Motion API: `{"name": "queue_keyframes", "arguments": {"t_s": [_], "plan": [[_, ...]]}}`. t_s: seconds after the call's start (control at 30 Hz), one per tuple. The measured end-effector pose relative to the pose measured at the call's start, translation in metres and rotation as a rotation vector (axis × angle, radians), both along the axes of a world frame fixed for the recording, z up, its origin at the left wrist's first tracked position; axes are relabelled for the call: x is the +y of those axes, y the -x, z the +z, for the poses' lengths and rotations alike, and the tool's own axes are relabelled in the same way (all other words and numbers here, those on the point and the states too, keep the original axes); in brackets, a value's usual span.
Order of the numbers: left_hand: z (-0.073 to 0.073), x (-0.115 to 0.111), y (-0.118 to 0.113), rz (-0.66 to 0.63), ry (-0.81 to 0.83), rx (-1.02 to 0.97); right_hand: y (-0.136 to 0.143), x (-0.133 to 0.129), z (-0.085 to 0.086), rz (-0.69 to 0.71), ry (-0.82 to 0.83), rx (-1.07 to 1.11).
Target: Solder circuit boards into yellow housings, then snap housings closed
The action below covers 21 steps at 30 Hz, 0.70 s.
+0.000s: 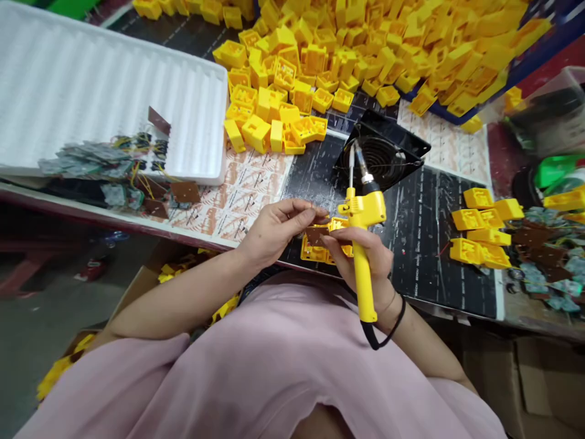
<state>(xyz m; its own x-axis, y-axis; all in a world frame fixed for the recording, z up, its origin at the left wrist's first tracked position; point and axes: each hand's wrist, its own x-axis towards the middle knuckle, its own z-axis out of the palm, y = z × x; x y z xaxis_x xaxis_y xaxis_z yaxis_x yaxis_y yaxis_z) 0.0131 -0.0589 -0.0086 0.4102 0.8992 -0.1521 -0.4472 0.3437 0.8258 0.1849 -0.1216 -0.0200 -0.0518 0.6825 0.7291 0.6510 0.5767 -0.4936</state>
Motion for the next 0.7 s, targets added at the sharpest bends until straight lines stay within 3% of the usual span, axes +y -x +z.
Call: {"name": "queue_keyframes", "arguments": {"t_s": [0.17,0.27,0.37,0.57,0.7], "plan": [[0.000,0.007,0.010,-0.110,-0.140,0.313,-0.011,0.002,-0.008,0.037,-0.047,-0.027],[0.003,0.007,0.010,-0.164,-0.162,0.387,-0.013,0.003,-0.009,0.038,-0.066,-0.103],[0.000,0.002,0.007,-0.124,-0.187,0.424,-0.010,0.002,-0.009,0.036,-0.064,-0.187],[0.000,-0.004,-0.008,0.123,-0.021,0.333,-0.007,0.005,-0.015,-0.011,0.029,-0.374],[0.014,-0.002,-0.019,0.115,0.190,0.212,-0.005,0.009,-0.018,-0.061,-0.040,-0.532]]}}
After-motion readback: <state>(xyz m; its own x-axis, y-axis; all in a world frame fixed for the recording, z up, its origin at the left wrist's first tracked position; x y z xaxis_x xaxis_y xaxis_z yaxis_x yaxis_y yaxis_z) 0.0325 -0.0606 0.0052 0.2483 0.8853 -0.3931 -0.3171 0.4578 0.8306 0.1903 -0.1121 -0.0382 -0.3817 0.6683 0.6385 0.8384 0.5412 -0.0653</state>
